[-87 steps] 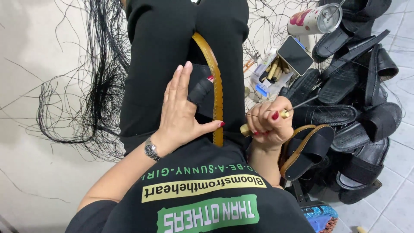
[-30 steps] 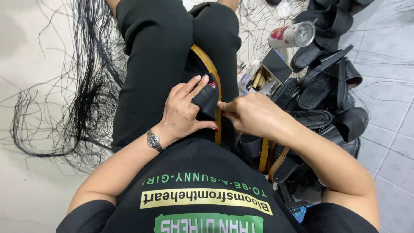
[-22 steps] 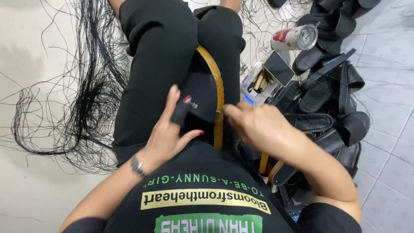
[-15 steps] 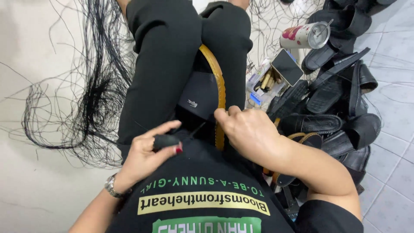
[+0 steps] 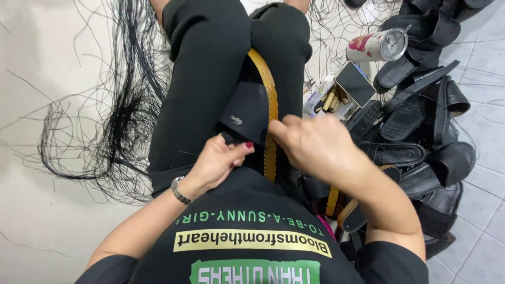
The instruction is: Hand-sewing a strap onto a sandal sole using a needle and thread while sitting on the floor.
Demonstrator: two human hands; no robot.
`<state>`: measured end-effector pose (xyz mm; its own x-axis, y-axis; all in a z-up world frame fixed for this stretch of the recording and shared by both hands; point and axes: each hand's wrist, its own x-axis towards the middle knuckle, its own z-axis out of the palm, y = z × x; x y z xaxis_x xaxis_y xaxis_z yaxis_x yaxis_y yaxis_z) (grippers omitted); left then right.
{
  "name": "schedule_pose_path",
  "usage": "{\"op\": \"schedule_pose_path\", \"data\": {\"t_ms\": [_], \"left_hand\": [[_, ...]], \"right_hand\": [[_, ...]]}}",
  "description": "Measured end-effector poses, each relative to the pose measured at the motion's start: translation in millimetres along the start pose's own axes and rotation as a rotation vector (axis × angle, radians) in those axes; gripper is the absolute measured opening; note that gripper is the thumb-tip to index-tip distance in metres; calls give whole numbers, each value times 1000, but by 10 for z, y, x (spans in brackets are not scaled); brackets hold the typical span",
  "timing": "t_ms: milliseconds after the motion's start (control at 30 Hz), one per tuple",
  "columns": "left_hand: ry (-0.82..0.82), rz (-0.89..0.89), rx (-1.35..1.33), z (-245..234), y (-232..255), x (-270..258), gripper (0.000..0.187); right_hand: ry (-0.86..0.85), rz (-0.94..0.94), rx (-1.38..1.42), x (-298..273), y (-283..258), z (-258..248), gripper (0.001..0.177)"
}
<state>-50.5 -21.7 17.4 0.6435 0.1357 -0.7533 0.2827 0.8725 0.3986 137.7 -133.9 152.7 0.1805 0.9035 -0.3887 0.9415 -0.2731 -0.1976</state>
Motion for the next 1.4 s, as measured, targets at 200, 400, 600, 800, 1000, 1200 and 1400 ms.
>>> {"op": "schedule_pose_path", "data": {"t_ms": [200,400,600,800,1000,1200,1400], "left_hand": [[15,288,312,-353,217,-160,18],[298,387,404,-340,437,-319,24],[258,372,426,-321,435,-306,26],[158,385,485,-302,425,-299,23],[162,382,494,-388,401,-255,21],[219,523,575,-521,373,-326,22],[613,1153,1595,-2018,794,-413,18]], "right_hand": [[-24,248,-123,-581,-91,-332,57],[157,115,480,-438,237,278,24],[389,115,702,-325,162,534,35],[260,-230,1347,-292,352,801,9],[111,-115,399,-473,322,273,23],[605,101,-33,-157,154,1009,25],[1305,699,510,-1453,1418,1123,11]]}}
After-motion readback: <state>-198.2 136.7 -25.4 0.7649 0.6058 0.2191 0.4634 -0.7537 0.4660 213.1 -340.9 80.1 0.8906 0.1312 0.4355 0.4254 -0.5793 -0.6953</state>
